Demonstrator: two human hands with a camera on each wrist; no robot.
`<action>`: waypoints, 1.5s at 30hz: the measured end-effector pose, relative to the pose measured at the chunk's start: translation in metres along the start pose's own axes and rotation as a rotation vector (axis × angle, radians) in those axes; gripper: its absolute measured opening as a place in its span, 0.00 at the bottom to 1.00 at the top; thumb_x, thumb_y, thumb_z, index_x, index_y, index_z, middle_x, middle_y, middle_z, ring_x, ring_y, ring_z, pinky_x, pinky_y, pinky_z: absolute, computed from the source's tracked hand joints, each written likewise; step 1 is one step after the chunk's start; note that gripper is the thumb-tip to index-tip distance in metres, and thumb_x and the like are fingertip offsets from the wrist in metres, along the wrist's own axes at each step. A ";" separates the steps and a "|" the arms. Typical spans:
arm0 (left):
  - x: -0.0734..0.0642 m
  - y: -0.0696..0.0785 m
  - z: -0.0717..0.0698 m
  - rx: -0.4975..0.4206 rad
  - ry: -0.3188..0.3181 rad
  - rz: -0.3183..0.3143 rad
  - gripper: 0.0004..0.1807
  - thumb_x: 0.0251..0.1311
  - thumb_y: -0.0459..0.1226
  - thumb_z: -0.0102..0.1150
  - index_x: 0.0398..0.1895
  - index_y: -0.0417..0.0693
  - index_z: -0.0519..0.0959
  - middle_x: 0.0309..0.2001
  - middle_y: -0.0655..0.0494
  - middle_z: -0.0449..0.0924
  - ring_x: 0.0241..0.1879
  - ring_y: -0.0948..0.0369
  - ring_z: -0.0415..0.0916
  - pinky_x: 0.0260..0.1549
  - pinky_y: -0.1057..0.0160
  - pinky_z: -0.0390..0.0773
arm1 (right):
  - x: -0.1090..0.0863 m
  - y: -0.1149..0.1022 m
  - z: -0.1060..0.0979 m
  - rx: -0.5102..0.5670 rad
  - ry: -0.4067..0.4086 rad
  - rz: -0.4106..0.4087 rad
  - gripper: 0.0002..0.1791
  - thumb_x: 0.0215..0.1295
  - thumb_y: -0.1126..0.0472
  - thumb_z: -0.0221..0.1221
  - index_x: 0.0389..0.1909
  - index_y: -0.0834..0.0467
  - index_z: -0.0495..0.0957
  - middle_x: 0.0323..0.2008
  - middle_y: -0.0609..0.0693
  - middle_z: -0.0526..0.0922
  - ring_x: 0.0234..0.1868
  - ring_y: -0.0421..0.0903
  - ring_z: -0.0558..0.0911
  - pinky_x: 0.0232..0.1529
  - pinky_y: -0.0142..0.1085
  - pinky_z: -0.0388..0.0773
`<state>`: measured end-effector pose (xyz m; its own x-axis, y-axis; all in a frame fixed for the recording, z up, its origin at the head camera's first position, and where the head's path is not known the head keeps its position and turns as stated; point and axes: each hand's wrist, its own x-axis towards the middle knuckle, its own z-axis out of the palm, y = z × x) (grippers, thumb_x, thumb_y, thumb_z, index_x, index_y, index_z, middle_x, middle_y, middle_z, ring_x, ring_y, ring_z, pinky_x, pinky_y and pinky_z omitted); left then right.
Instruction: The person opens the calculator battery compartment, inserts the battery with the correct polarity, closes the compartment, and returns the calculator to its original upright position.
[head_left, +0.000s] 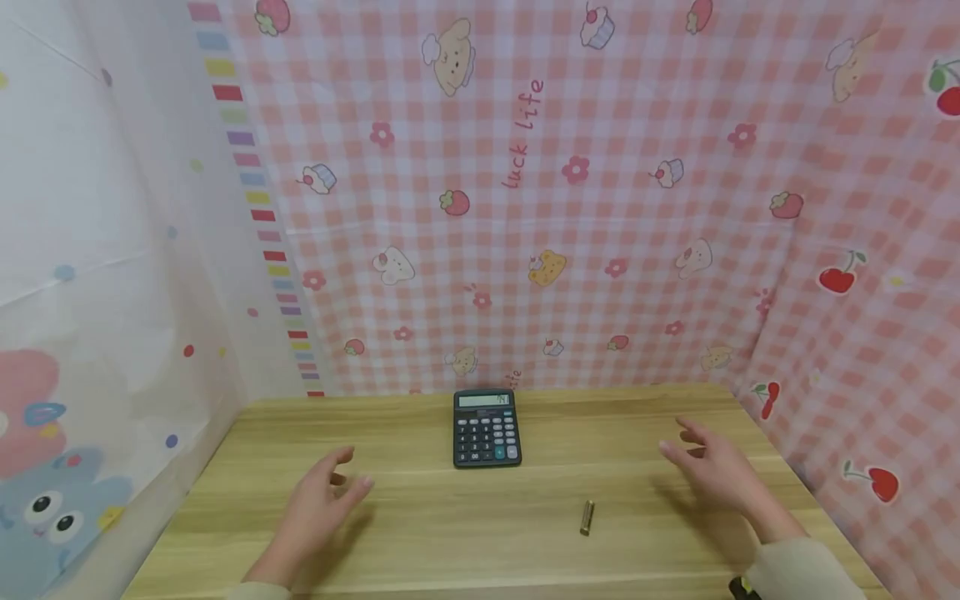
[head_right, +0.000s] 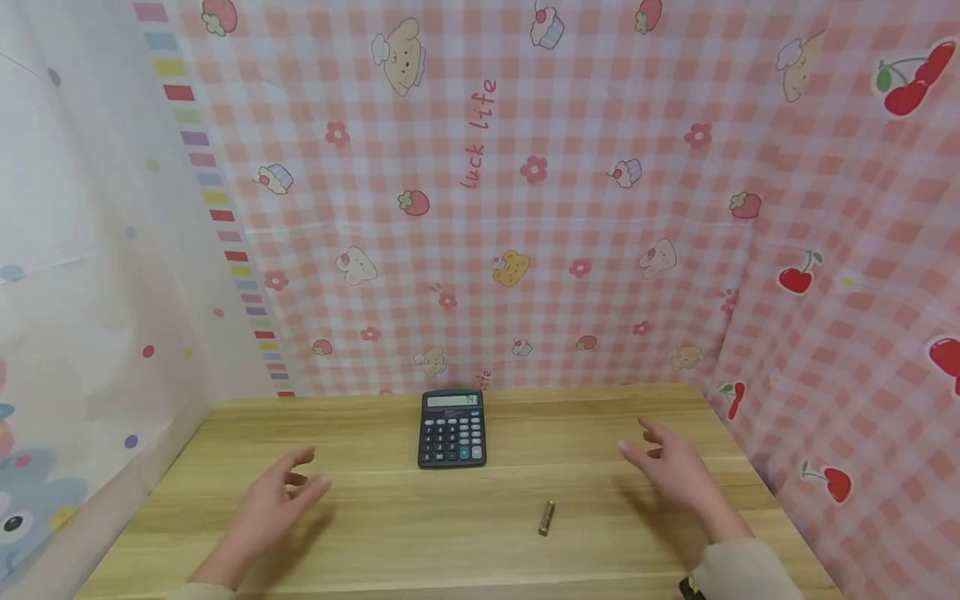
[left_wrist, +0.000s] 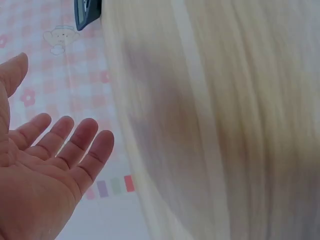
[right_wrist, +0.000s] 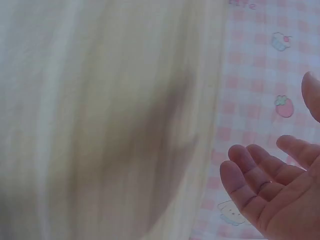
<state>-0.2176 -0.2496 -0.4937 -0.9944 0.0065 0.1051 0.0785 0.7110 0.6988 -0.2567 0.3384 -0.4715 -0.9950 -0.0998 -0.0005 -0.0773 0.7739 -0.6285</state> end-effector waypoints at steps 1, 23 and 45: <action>0.000 0.001 0.002 -0.003 0.005 0.003 0.41 0.75 0.55 0.63 0.79 0.40 0.66 0.76 0.38 0.72 0.65 0.43 0.78 0.57 0.43 0.84 | 0.001 -0.002 0.000 0.003 0.007 -0.001 0.48 0.81 0.37 0.55 0.83 0.68 0.56 0.73 0.78 0.69 0.66 0.74 0.80 0.59 0.63 0.82; 0.008 0.020 0.027 -0.059 0.014 0.047 0.43 0.73 0.54 0.65 0.81 0.40 0.65 0.79 0.38 0.68 0.72 0.36 0.73 0.65 0.37 0.79 | 0.004 -0.026 0.007 0.012 0.095 -0.038 0.48 0.79 0.39 0.58 0.83 0.68 0.55 0.74 0.77 0.68 0.68 0.75 0.77 0.61 0.66 0.80; 0.020 0.033 0.043 -0.084 0.007 0.013 0.43 0.71 0.55 0.67 0.81 0.44 0.65 0.77 0.40 0.70 0.68 0.40 0.76 0.62 0.39 0.81 | 0.007 -0.039 0.021 0.065 0.068 -0.042 0.46 0.80 0.40 0.59 0.83 0.65 0.56 0.75 0.76 0.67 0.69 0.74 0.77 0.62 0.64 0.81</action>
<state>-0.2375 -0.1961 -0.4987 -0.9928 0.0106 0.1190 0.0973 0.6496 0.7541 -0.2593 0.2943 -0.4628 -0.9931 -0.0867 0.0784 -0.1169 0.7274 -0.6762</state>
